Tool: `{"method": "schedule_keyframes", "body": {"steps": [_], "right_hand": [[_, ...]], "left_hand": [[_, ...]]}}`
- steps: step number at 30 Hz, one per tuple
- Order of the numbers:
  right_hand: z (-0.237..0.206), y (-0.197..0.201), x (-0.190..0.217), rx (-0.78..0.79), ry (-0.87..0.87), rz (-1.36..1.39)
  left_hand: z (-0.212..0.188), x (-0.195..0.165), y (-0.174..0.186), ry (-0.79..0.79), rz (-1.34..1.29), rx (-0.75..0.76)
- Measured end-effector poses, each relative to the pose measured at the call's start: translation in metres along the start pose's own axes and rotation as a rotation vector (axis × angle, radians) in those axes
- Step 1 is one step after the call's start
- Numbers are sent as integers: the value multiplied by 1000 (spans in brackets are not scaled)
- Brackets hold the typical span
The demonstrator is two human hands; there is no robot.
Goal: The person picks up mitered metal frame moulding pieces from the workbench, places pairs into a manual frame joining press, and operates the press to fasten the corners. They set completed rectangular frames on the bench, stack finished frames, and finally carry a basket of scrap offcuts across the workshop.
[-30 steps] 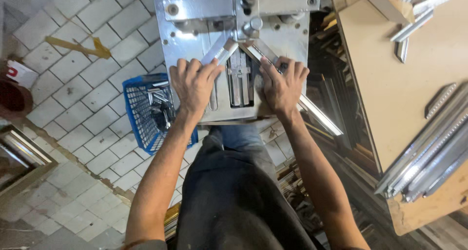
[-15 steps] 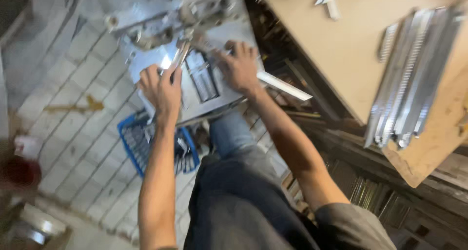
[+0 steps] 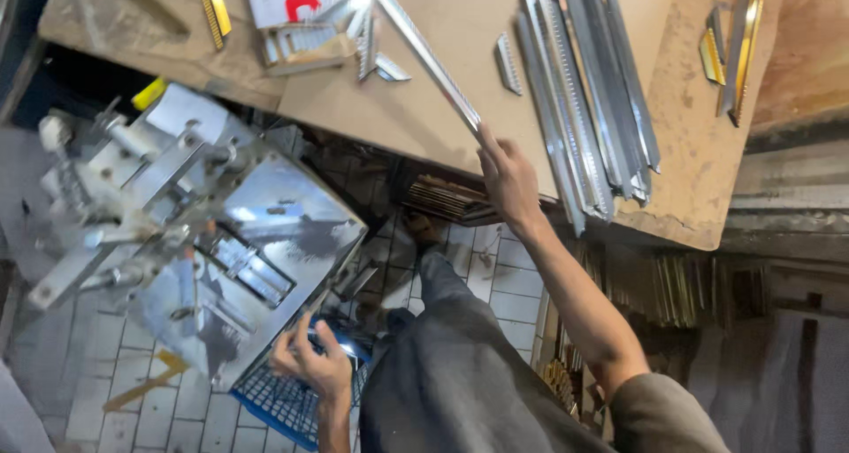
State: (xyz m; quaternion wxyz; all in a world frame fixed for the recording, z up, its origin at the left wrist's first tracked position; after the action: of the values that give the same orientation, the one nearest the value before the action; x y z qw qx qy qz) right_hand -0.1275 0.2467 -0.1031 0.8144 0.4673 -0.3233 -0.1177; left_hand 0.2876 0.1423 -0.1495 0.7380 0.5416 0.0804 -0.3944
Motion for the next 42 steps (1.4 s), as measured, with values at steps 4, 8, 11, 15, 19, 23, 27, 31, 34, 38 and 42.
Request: {"method": "schedule_keyframes", "body": {"steps": [4,8,11,15,19,23,27,31,34,38,42], "right_hand": [[80,-25,-39,82,59,-279],[108,-23,-91,-40,-103,-216],[116,-23,-110,45,-118,-234],[108,-22,-82,183,-18,74],[61,-36,6,639,359,505],[82,7,-43,239,77,424],[102,47,-121,-145,-43,-476],[94,31,-154,-155,-145,-400],[97,24,-160,-80,-249,-231],[96,50,-122,-320,-187,-87],[46,13,-15,-136,-165,324]], "left_hand": [[32,-81,-79,-344,-73,157],[57,-128,-125,-381,-129,175],[75,-157,-140,-370,-116,237],[95,-210,-154,-510,58,216],[109,-232,-196,-520,193,389],[103,-197,-208,-322,-23,593],[78,-138,-169,-98,-212,494],[46,-98,-144,-78,-293,463],[31,-70,-111,-72,-308,426],[20,-18,-52,-107,-283,273],[29,68,22,10,-113,126]]}}
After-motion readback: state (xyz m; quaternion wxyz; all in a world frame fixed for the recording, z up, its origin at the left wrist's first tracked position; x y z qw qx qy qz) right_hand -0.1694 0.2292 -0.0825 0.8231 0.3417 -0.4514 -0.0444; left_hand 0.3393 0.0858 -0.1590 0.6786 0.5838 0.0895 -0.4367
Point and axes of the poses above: each hand's wrist, its own z-axis towards the middle knuckle, its own y-axis out of the back of the hand, x = y × z, the point moved 8 cm from there along z, towards the middle knuckle, and after that the axes turned 2 degrees about -z, right-handed, at the moved point
